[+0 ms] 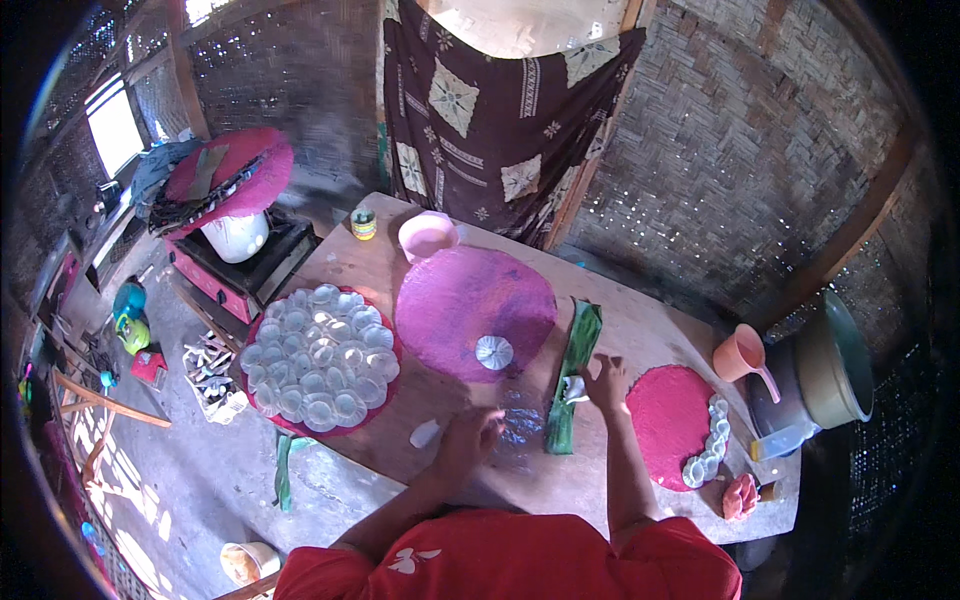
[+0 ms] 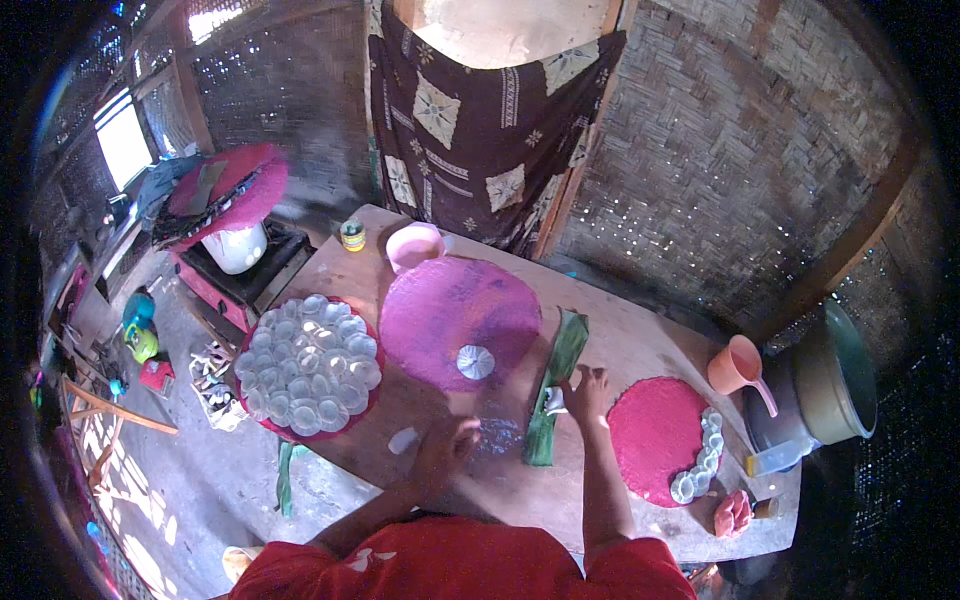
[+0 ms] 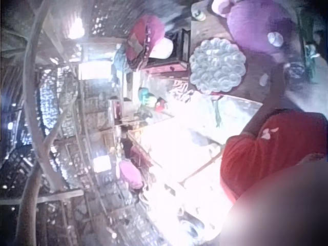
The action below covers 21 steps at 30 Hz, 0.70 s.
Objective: The person repeatedly takes small pieces of white dough, rolls them between the palms, and places them on a green leaf strip on the table. The person also briefly walks away to retrieve a small container and returns to continue shaping the dough.
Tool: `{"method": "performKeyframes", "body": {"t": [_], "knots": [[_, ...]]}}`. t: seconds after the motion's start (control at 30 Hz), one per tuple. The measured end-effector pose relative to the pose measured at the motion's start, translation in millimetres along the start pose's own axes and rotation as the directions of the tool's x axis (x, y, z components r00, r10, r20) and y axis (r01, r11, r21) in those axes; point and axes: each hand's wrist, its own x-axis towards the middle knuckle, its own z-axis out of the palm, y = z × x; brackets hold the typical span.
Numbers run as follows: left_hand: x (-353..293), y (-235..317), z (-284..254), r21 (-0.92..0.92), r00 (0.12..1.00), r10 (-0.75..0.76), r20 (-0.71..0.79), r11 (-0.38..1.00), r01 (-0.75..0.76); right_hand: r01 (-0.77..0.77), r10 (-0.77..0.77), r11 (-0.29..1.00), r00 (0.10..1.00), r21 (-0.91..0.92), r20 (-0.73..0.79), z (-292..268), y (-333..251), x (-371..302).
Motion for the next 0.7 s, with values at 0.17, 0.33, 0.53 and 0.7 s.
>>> {"method": "performKeyframes", "body": {"t": [0.17,0.33,0.53,0.7], "knots": [[37.9,-4.9,18.0,0.402,0.974,0.21,-0.084,0.902,-0.16,-0.108,0.109,0.99,0.994,-0.089,0.007,14.2,13.9,-53.5],[69.0,0.0,29.8,-0.21,0.96,0.182,0.212,0.968,-0.137,-0.085,0.005,0.576,0.995,0.813,0.101,11.4,14.3,-47.3],[96.4,20.6,20.4,-0.572,0.912,0.065,0.405,0.796,0.198,-0.664,-0.445,-0.176,0.712,0.727,0.543,-33.0,8.8,-45.3],[116.0,12.2,19.6,-0.552,0.968,-0.083,0.239,0.808,0.206,-0.448,-0.568,0.159,0.687,0.879,0.453,-57.1,-8.5,-58.5]]}}
